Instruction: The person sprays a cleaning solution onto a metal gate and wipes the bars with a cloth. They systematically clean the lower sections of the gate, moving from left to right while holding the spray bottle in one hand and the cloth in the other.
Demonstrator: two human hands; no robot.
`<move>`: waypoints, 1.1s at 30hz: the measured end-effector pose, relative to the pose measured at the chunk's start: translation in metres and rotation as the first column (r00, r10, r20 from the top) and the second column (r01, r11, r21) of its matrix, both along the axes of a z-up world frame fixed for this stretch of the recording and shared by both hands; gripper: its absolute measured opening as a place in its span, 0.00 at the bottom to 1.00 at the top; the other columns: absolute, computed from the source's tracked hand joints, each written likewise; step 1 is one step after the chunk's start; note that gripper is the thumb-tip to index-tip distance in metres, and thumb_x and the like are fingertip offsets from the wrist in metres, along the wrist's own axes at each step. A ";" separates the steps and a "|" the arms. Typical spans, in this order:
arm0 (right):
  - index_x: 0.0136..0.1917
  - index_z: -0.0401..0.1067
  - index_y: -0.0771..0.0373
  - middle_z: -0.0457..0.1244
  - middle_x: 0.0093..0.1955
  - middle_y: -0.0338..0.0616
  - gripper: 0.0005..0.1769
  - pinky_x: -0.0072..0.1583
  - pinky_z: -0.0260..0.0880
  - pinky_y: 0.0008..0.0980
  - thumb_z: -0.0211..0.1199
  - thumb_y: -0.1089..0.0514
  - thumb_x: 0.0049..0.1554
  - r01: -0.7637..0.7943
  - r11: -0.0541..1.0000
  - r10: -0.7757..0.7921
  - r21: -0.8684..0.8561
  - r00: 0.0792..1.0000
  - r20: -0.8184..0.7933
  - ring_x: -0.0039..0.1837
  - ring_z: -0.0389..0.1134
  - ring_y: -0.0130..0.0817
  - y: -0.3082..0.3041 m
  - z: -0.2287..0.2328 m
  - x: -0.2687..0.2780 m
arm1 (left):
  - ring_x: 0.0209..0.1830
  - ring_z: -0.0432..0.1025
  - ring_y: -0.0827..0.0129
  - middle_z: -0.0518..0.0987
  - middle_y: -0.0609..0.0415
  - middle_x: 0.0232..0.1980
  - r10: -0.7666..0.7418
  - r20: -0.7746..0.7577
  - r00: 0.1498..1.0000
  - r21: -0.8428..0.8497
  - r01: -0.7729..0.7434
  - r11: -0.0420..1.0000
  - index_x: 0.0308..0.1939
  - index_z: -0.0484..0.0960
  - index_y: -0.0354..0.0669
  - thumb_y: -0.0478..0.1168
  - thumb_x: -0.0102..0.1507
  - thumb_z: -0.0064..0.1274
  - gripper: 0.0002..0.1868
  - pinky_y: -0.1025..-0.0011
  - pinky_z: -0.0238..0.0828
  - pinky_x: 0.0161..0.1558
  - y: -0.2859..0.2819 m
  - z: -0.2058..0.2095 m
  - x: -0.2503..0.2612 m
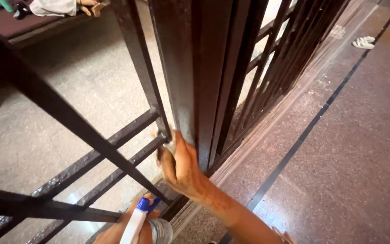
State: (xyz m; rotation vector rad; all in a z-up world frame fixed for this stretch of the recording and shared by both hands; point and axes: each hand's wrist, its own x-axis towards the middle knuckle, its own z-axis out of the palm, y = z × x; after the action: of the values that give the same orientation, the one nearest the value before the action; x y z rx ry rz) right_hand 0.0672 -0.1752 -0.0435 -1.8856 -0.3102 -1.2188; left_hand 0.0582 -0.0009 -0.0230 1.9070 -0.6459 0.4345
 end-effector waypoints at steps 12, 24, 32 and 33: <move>0.70 0.59 0.71 0.62 0.52 0.54 0.15 0.43 0.70 0.33 0.45 0.65 0.71 -0.063 0.957 0.175 0.284 0.904 -0.389 0.44 0.64 0.32 0.013 -0.106 -0.043 | 0.27 0.83 0.70 0.87 0.51 0.33 -0.054 -0.033 0.998 -0.003 0.054 0.999 0.45 0.87 0.38 0.28 0.58 0.53 0.14 0.76 0.77 0.31 -0.011 -0.011 0.010; 0.76 0.42 0.87 0.59 0.59 0.64 0.32 0.43 0.70 0.32 0.53 0.77 0.65 0.096 0.969 -0.113 -0.227 0.992 -0.060 0.46 0.66 0.38 0.000 -0.028 -0.007 | 0.31 0.84 0.68 0.87 0.49 0.36 -0.066 -0.041 0.997 -0.020 0.065 0.998 0.47 0.86 0.36 0.27 0.59 0.54 0.14 0.75 0.79 0.35 -0.025 -0.007 0.030; 0.74 0.47 0.83 0.58 0.61 0.69 0.28 0.56 0.73 0.43 0.49 0.73 0.64 0.085 0.992 -0.109 -0.091 0.944 -0.310 0.57 0.65 0.53 0.007 -0.138 -0.046 | 0.34 0.84 0.67 0.87 0.48 0.38 -0.067 -0.101 0.993 -0.058 0.062 0.996 0.48 0.86 0.35 0.27 0.59 0.54 0.14 0.74 0.80 0.37 -0.023 -0.018 0.019; 0.75 0.50 0.80 0.59 0.60 0.66 0.25 0.54 0.72 0.41 0.47 0.73 0.67 0.013 0.996 0.028 0.092 0.902 -0.431 0.55 0.65 0.48 0.009 -0.128 -0.046 | 0.34 0.84 0.66 0.87 0.48 0.38 -0.068 -0.104 0.992 -0.063 0.062 0.996 0.48 0.86 0.35 0.27 0.59 0.54 0.14 0.74 0.80 0.37 -0.024 -0.017 0.019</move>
State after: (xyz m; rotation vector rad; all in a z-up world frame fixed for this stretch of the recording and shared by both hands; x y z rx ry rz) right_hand 0.0214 -0.1658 -0.1713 -2.0074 -0.0174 -0.7610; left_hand 0.0769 -0.0247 -0.0400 1.8338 -0.6166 0.3053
